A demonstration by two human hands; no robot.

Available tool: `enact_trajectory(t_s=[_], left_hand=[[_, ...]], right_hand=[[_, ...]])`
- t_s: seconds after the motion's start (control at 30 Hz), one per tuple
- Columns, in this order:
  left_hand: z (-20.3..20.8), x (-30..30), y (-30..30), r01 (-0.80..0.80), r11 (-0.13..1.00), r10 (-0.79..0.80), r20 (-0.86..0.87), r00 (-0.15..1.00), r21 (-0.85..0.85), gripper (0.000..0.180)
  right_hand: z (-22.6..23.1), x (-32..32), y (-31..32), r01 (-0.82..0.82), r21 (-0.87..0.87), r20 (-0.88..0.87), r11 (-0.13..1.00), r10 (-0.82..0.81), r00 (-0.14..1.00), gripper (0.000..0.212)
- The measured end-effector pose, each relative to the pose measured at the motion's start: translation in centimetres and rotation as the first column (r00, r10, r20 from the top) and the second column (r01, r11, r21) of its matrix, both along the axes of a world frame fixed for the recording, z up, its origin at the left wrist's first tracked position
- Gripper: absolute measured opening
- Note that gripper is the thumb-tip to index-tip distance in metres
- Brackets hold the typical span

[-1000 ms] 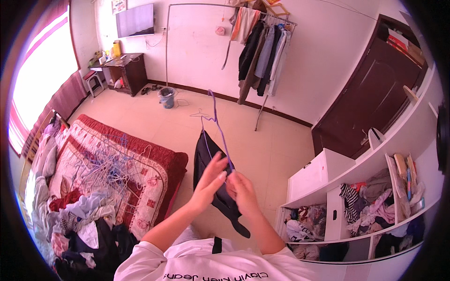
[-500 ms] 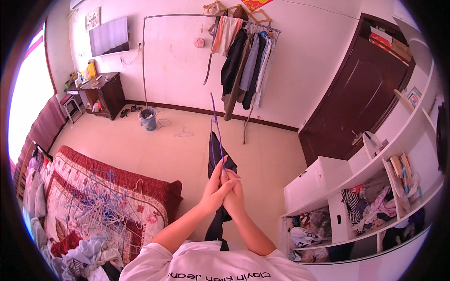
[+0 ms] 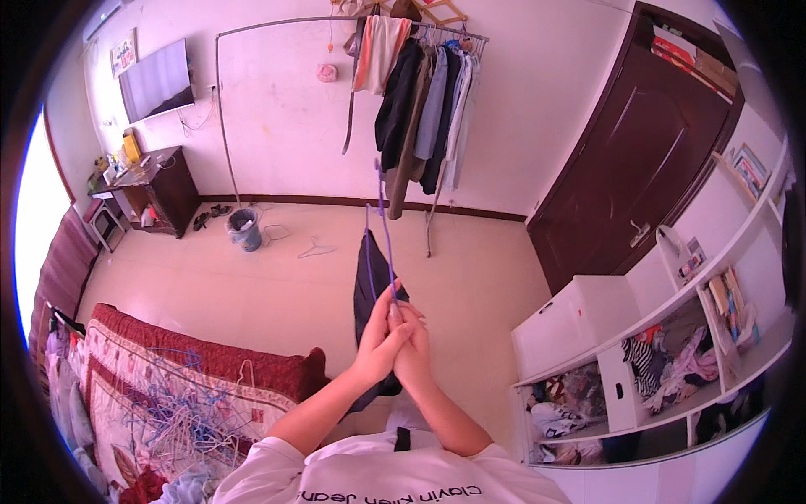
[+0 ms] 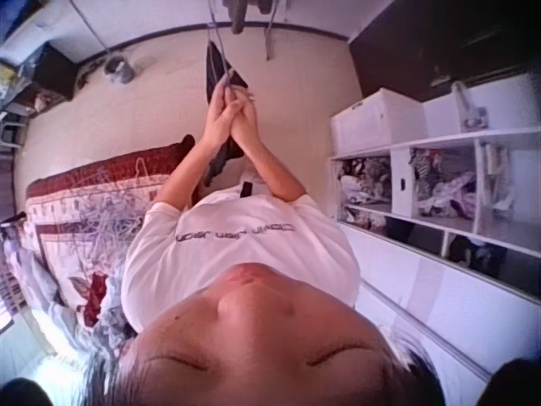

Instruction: The person picks up items of clothing from a bed, places them onto hangers, and hangs them onto a clothes rack.

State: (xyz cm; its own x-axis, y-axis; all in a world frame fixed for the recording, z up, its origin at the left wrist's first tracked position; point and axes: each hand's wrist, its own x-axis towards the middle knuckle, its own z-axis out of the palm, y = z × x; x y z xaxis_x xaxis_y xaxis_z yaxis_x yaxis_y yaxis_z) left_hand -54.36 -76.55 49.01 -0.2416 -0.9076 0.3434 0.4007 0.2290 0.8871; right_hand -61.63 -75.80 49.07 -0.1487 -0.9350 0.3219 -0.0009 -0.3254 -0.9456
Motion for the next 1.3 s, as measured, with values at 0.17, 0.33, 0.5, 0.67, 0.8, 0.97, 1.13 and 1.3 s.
enact_trajectory(t_s=[0.17, 0.33, 0.5, 0.67, 0.8, 0.97, 1.13, 1.3], left_hand=[[0.0, -1.0, -6.9, -0.036, 0.999, 0.036, 0.057, 0.998, -0.008, 0.062], [1.0, -3.8, -14.5, -0.097, 0.995, 0.097, 0.010, 0.995, 0.001, 0.062], [2.9, -6.9, -21.1, -0.126, 0.991, 0.124, -0.052, 0.991, -0.041, 0.062], [3.6, -9.2, -26.0, -0.197, 0.975, 0.194, -0.032, 0.980, -0.108, 0.066], [3.4, -9.5, -30.0, -0.180, 0.982, 0.178, -0.048, 0.983, -0.060, 0.067], [3.0, -8.3, -36.0, -0.204, 0.966, 0.212, 0.035, 0.977, -0.159, 0.068], [2.5, -5.9, -43.0, -0.149, 0.983, 0.150, -0.001, 0.989, -0.107, 0.068], [3.7, -2.7, -51.2, -0.017, 0.993, 0.014, -0.030, 0.999, -0.119, 0.067]], right_hand=[[-1.4, -1.3, -7.4, -0.093, 0.065, 0.125, 0.994, 0.084, 0.989, 0.028], [-0.2, -3.6, -15.3, -0.117, 0.027, 0.123, 0.993, 0.113, 0.986, 0.027], [2.7, -7.4, -22.2, -0.200, 0.016, 0.060, 0.980, 0.199, 0.978, 0.025], [3.8, -9.7, -27.2, -0.247, -0.046, 0.042, 0.968, 0.249, 0.968, 0.025], [3.7, -10.0, -31.1, -0.264, -0.008, 0.052, 0.965, 0.264, 0.963, 0.024], [2.6, -9.0, -36.9, -0.255, -0.005, 0.063, 0.967, 0.255, 0.965, 0.025], [3.0, -6.4, -43.4, -0.188, -0.013, 0.027, 0.982, 0.188, 0.982, 0.022], [3.3, -3.5, -51.3, -0.111, -0.062, 0.025, 0.992, 0.113, 0.993, 0.026]])
